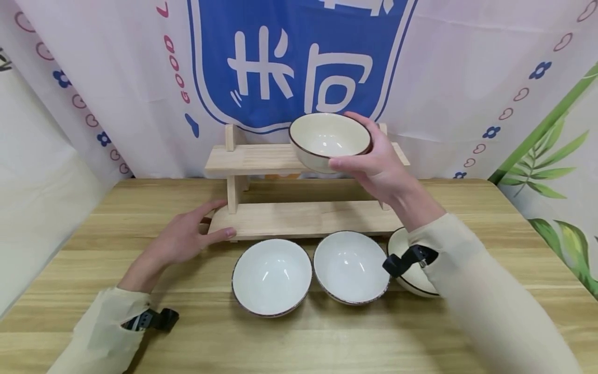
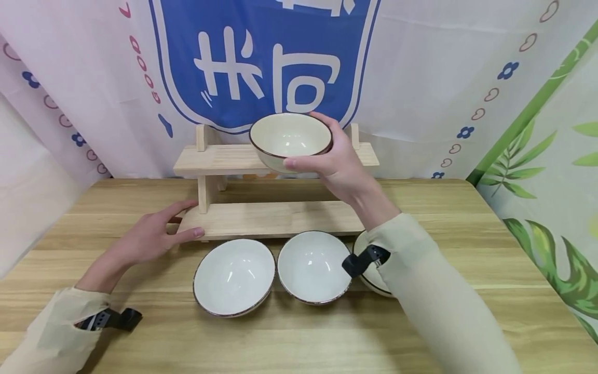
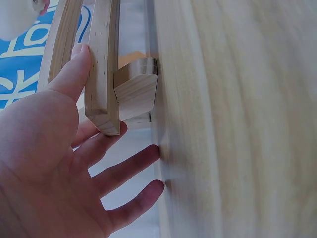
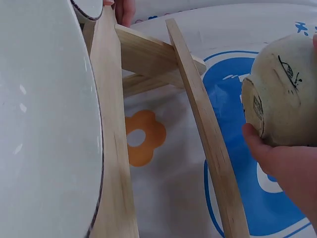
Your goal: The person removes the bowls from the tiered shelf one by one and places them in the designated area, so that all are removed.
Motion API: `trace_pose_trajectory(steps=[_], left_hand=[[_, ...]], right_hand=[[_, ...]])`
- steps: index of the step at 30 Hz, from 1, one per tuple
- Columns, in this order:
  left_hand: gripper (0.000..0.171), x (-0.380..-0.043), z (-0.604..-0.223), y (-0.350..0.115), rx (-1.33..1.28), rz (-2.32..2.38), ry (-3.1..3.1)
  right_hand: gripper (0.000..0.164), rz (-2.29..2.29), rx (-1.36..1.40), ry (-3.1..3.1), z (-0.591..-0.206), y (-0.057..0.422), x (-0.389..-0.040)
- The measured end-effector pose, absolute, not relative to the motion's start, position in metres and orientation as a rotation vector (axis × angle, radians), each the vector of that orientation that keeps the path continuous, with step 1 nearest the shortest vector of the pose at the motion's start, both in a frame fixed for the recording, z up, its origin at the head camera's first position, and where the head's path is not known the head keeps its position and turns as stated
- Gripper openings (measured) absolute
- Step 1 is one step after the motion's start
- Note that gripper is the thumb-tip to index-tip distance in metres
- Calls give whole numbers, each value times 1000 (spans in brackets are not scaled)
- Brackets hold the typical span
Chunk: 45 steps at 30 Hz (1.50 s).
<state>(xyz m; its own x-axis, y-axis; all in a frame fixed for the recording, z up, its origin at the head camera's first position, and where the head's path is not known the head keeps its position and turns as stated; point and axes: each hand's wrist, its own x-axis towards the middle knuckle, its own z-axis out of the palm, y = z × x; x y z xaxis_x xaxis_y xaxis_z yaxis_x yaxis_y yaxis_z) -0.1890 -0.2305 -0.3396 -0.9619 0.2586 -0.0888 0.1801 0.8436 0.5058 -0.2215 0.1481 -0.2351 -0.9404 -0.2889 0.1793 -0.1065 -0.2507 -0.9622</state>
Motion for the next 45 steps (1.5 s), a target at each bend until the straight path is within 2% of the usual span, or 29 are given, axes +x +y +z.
trace_pose_trajectory(steps=[17,33,45], left_hand=[[97,-188,-339,-230,328,783,2853],[96,-187,-340,-230,331,789,2856],[97,-188,-341,-232,329,791,2853]], right_hand=[[85,-2375,-826,1652,-243,206,-199],[93,-2414,-861,1680,-259,268,-182],[93,-2468,-989,1578,-282,319,-172]])
